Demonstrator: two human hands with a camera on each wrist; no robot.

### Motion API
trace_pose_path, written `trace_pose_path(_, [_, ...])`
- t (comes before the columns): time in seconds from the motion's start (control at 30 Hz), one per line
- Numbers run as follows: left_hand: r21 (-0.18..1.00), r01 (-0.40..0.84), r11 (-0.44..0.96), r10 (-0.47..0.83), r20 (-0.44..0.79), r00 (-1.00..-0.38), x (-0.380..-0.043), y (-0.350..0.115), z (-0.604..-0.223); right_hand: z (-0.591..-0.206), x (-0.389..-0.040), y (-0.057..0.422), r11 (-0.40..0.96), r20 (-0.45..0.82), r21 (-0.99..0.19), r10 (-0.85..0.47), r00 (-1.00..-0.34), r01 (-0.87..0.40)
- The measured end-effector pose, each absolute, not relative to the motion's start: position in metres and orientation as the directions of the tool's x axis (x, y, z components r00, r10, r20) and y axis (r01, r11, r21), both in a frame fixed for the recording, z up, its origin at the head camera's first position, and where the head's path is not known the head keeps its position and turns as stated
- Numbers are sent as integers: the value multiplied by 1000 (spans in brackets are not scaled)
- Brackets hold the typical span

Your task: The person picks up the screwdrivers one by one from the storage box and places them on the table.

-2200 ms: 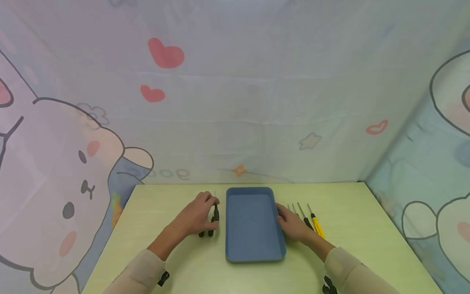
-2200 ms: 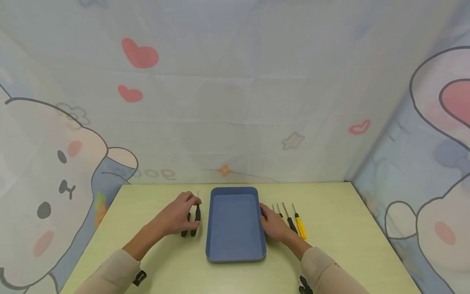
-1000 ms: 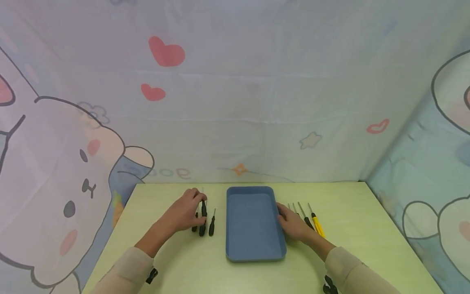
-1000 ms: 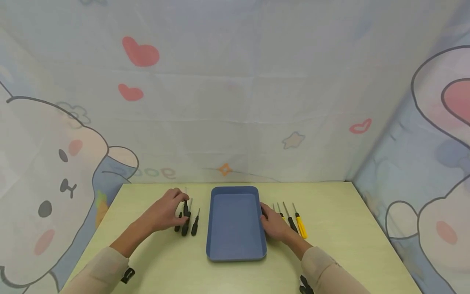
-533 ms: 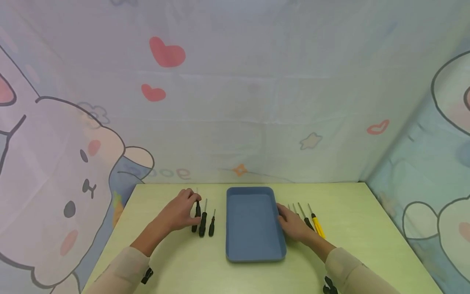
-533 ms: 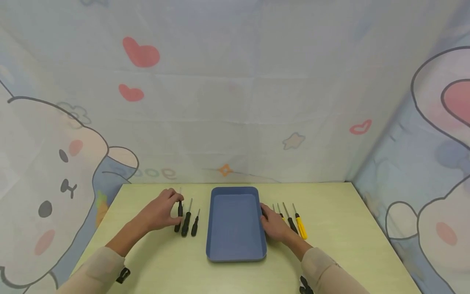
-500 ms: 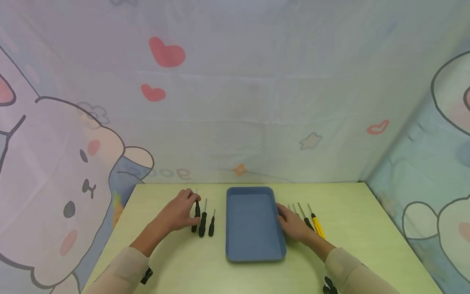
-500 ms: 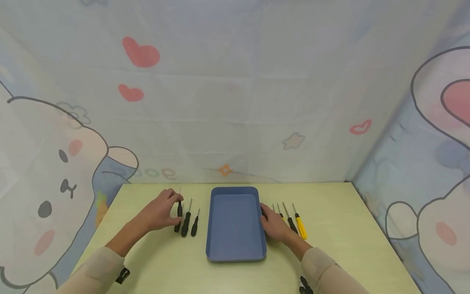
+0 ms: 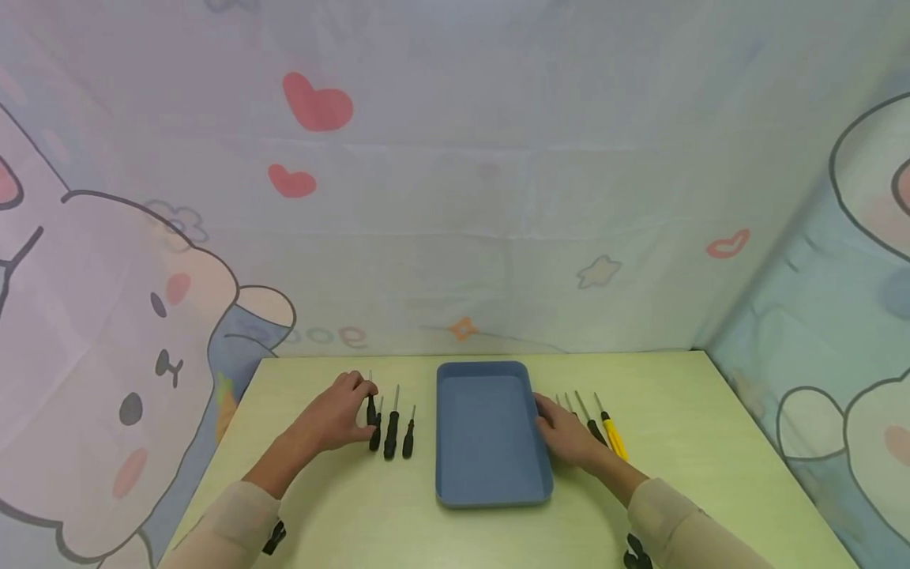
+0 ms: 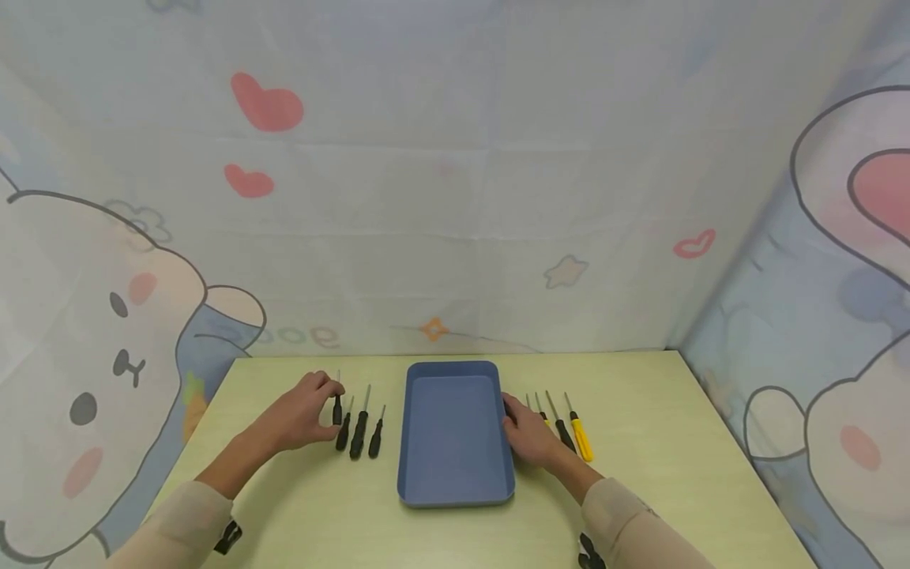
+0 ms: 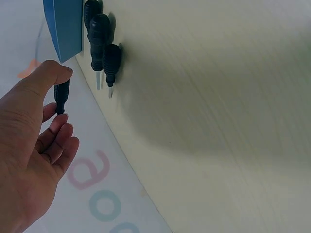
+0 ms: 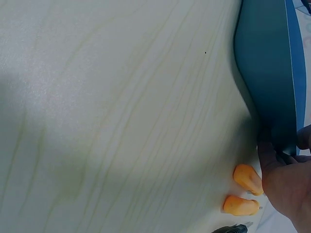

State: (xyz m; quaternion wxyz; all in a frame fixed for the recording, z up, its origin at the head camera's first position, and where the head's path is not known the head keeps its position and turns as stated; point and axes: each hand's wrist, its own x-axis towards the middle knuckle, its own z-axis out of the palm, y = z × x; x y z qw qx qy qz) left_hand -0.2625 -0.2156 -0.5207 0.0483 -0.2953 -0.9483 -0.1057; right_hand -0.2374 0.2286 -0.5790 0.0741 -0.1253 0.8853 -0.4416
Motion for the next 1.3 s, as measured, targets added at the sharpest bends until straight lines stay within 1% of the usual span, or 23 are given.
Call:
trace_pose_path(0.13, [168,581,797,560,156,-814,-263,-220,-523,-579,-237,228,582,-19,-798,-285,-958,-157])
trace_pose_path(0.6, [141,579,803,567,116,-815,-261,-229,-528,-583,-239,229,567,-17,-808,-289,-957,-157])
trace_pose_path(0.93, [126,554,823,558,3,-830,-263,-231,-535,-583,-239,228,554,-12,-817,-295,-955,-160])
trace_pose_path(1.07, [124,548,827,555,-25,-832,-264,-231,-538,-582,-238,228,567,7,-803,-298,-955,-183])
trace_pose_path(1.3, [174,524,834,541,-64,-839,-264,-230,-543,-582,-238,227,560,9,-808,-300,-954,-183])
